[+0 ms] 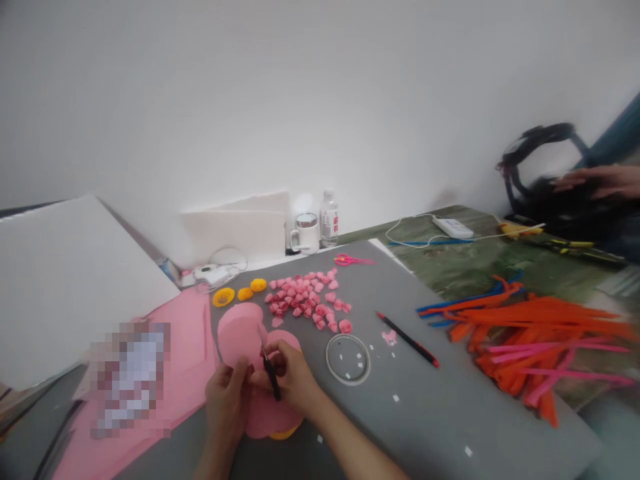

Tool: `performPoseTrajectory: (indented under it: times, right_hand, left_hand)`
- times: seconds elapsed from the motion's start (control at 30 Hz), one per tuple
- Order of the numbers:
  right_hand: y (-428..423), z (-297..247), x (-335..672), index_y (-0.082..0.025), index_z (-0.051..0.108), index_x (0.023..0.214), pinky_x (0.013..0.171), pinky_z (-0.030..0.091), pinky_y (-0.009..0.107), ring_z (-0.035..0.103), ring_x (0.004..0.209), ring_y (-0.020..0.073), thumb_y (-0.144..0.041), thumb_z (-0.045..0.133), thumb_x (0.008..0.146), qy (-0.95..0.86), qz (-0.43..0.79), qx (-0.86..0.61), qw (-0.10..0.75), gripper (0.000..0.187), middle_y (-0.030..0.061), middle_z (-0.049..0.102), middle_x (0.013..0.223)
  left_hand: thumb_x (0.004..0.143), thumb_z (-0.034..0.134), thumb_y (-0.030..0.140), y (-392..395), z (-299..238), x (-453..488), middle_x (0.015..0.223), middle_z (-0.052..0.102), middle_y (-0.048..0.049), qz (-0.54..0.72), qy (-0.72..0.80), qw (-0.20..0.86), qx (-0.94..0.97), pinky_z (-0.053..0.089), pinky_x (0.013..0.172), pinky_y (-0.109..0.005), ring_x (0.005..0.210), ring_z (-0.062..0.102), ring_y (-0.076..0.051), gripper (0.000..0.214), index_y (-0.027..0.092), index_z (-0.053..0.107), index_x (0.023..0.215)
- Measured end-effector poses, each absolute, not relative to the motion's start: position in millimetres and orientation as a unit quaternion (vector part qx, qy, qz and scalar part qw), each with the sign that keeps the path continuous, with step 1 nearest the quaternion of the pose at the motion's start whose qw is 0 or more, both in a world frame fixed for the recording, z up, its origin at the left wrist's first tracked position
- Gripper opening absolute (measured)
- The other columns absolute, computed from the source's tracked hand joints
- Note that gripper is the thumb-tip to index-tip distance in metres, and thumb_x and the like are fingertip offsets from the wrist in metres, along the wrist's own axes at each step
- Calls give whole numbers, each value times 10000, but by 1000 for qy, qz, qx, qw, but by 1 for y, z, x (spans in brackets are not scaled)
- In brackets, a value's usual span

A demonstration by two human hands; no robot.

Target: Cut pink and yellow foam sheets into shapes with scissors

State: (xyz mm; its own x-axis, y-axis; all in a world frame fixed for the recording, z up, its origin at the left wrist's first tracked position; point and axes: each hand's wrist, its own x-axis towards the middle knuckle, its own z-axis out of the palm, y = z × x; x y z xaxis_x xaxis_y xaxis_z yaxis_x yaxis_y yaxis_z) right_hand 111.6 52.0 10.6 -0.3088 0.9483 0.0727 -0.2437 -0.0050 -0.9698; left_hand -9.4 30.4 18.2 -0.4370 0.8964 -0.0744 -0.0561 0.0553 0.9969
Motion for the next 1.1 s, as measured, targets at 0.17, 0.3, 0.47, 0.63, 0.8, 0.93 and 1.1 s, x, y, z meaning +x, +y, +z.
performPoseTrajectory:
  times: [0.17,0.3,0.47,0.63,0.8,0.93,1.1]
  right_hand:
    - [53,7,113,-220,493,784,426,373,197,473,506,102,-357,799,550,-525,625,-337,469,409,-50,529,618]
    - [56,6,116,-219,493,864,476,403,209,510,567,117,-360,790,553,-510,643,-323,471,454,-33,551,690]
    - [58,8,120,-211,494,828,503,403,210,512,577,114,-349,799,530,-508,636,-331,477,448,-39,548,678]
    - [59,11,123,-208,496,800,485,390,205,495,545,105,-340,812,499,-515,637,-334,467,456,-53,539,638]
    - [60,9,125,-211,497,777,435,356,193,464,477,90,-320,788,535,-535,613,-352,464,394,-76,517,563]
    - [59,12,126,-211,490,762,414,349,192,489,460,96,-291,778,538,-536,616,-356,455,373,-76,534,544]
    - [57,17,127,-206,513,751,401,334,190,484,442,94,-214,746,543,-560,593,-381,434,313,-76,540,528]
  left_hand:
    - [563,697,460,31,16,-14,446,546,3,568,637,369,368,355,392,-204,433,499,-124,342,134,592,546]
    - [581,690,445,31,11,-15,419,515,17,566,628,383,373,339,384,-198,393,455,-99,340,145,550,506]
    - [602,671,462,31,11,-14,414,500,20,571,620,380,382,335,370,-200,376,439,-93,354,152,533,500]
    - [624,647,484,30,15,-13,404,479,26,563,620,393,379,335,372,-201,370,427,-91,376,169,491,490]
    - [656,643,441,30,13,-14,418,468,39,589,601,388,375,337,384,-183,380,427,-77,354,171,474,501]
    - [677,632,415,30,14,-13,426,458,47,613,593,384,353,340,384,-180,381,422,-72,337,173,463,513]
    - [698,635,374,30,19,-11,433,456,62,648,564,415,302,332,380,-175,381,422,-68,311,178,443,554]
